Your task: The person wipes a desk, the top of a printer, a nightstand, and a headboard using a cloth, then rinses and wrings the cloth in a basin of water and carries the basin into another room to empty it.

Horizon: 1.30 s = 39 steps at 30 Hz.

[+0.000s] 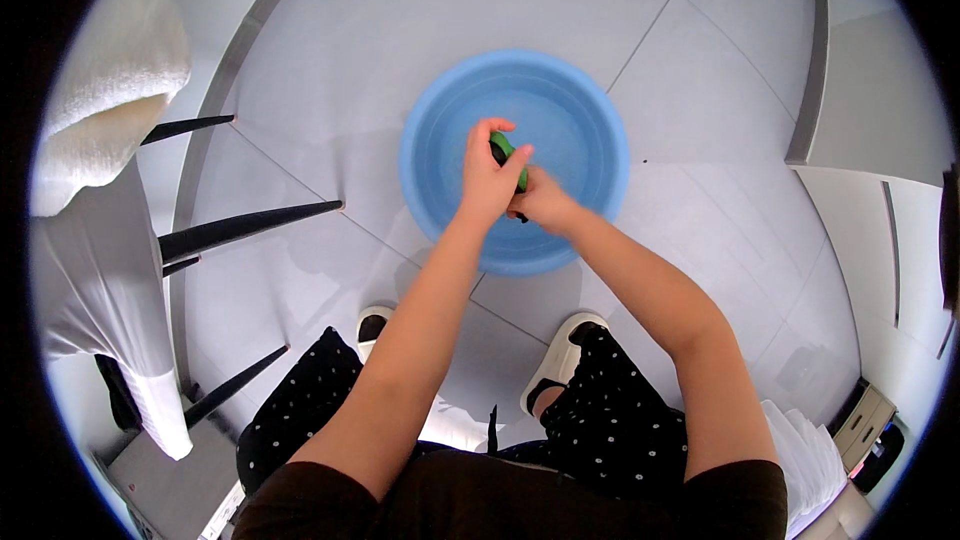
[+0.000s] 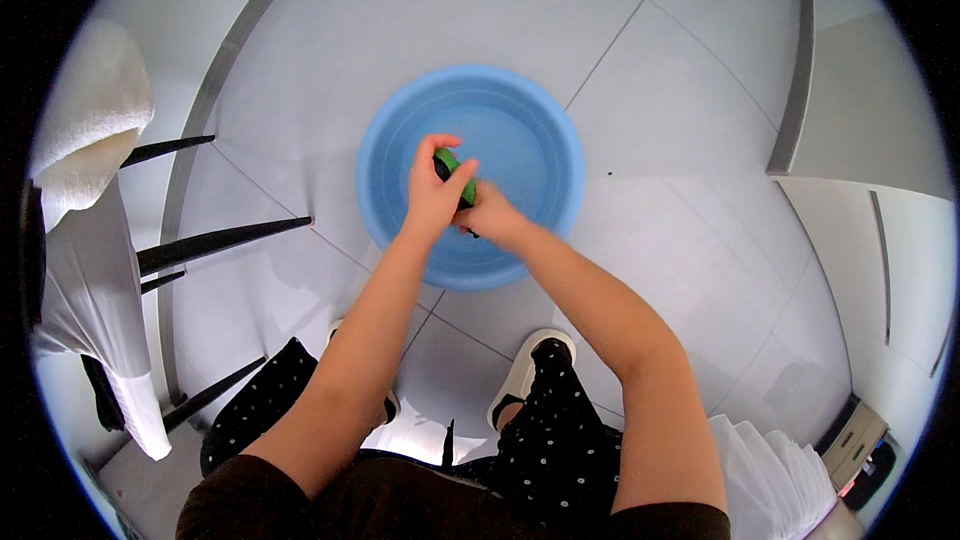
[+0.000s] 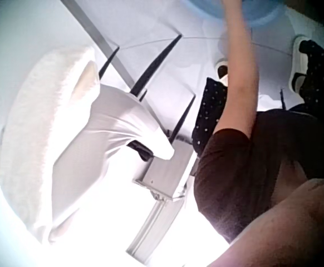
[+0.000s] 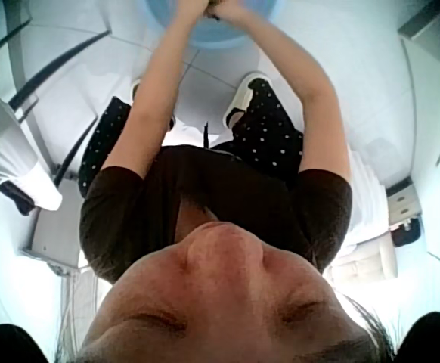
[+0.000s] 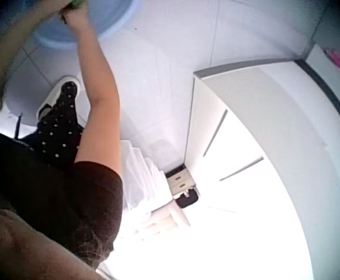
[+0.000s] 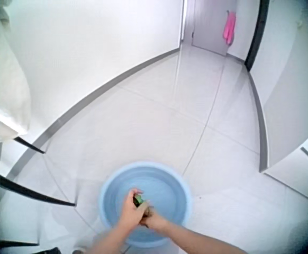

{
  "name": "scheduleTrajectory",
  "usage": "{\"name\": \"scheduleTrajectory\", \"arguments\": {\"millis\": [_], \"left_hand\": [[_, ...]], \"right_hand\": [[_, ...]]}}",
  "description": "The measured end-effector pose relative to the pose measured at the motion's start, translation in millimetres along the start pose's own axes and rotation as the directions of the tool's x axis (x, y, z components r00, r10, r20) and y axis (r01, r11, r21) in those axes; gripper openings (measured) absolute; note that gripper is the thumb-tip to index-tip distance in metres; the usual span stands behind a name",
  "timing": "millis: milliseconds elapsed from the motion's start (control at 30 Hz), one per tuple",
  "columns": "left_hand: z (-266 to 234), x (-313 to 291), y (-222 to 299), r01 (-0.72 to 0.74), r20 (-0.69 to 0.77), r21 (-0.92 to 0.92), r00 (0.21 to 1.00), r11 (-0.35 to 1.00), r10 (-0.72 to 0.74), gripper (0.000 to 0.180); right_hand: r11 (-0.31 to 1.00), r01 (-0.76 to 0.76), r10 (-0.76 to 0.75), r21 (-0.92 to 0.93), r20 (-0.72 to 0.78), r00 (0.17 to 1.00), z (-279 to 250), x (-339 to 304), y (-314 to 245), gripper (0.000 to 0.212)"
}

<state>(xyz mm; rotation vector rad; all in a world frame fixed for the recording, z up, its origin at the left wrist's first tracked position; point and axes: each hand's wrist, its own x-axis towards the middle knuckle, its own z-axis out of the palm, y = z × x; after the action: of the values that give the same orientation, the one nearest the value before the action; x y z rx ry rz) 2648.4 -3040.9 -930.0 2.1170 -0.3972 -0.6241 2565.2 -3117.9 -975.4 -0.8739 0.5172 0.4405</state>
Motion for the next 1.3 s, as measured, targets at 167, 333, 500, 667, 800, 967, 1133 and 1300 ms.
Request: {"name": "scheduleTrajectory", "arguments": {"millis": [167,333,500,667,800,967,1133,1300], "left_hand": [[11.1,4.5,-7.9,0.259,0.049,-0.616,0.955,0.744,-0.292,0.019],[10.5,4.9,-13.9,0.421,0.15,-0.768,0.851,0.483,-0.504,0.013],[17.1,7.4,-9.2,0.496,0.215,-0.753,0.807,0.433,-0.55,0.008],[19.2,4.6,-9.5,0.497,0.184,-0.676,0.829,0.544,-0.529,0.016],[29.3,-6.1,-16.8,0.356,0.045,-0.398,0.928,0.845,-0.37,0.026],[33.7,-14.8,-16.6,-0.022,-0.008,0.008,1.0,1.0,0.022,0.029],[31.7,-18.2,-8.9,-0.072,0.105,0.146,0.993,0.987,0.057,0.039],[36.5,-11.7,-13.3,-0.003,0.052,-0.011,0.999,1.0,0.004,0.051]], "right_hand": [[0.988,-0.049,0.042,-0.145,-0.055,0.998,12.1,-4.6,-2.2,0.026],[0.977,-0.094,0.068,-0.194,-0.136,0.988,5.0,0.8,13.8,0.027],[0.926,-0.097,0.033,-0.364,-0.18,0.983,1.5,4.2,23.6,0.03],[0.917,-0.038,-0.025,-0.396,-0.152,0.988,8.9,-5.5,18.2,0.029],[0.779,0.018,-0.069,-0.627,-0.056,0.996,6.1,0.5,43.5,0.03],[0.755,0.102,-0.158,-0.648,-0.029,0.987,1.7,7.2,74.2,0.034],[0.718,0.126,-0.181,-0.685,-0.009,0.984,-4.6,11.1,86.8,0.038],[0.716,0.154,-0.217,-0.681,-0.007,0.976,-7.7,10.9,85.1,0.035]]}}
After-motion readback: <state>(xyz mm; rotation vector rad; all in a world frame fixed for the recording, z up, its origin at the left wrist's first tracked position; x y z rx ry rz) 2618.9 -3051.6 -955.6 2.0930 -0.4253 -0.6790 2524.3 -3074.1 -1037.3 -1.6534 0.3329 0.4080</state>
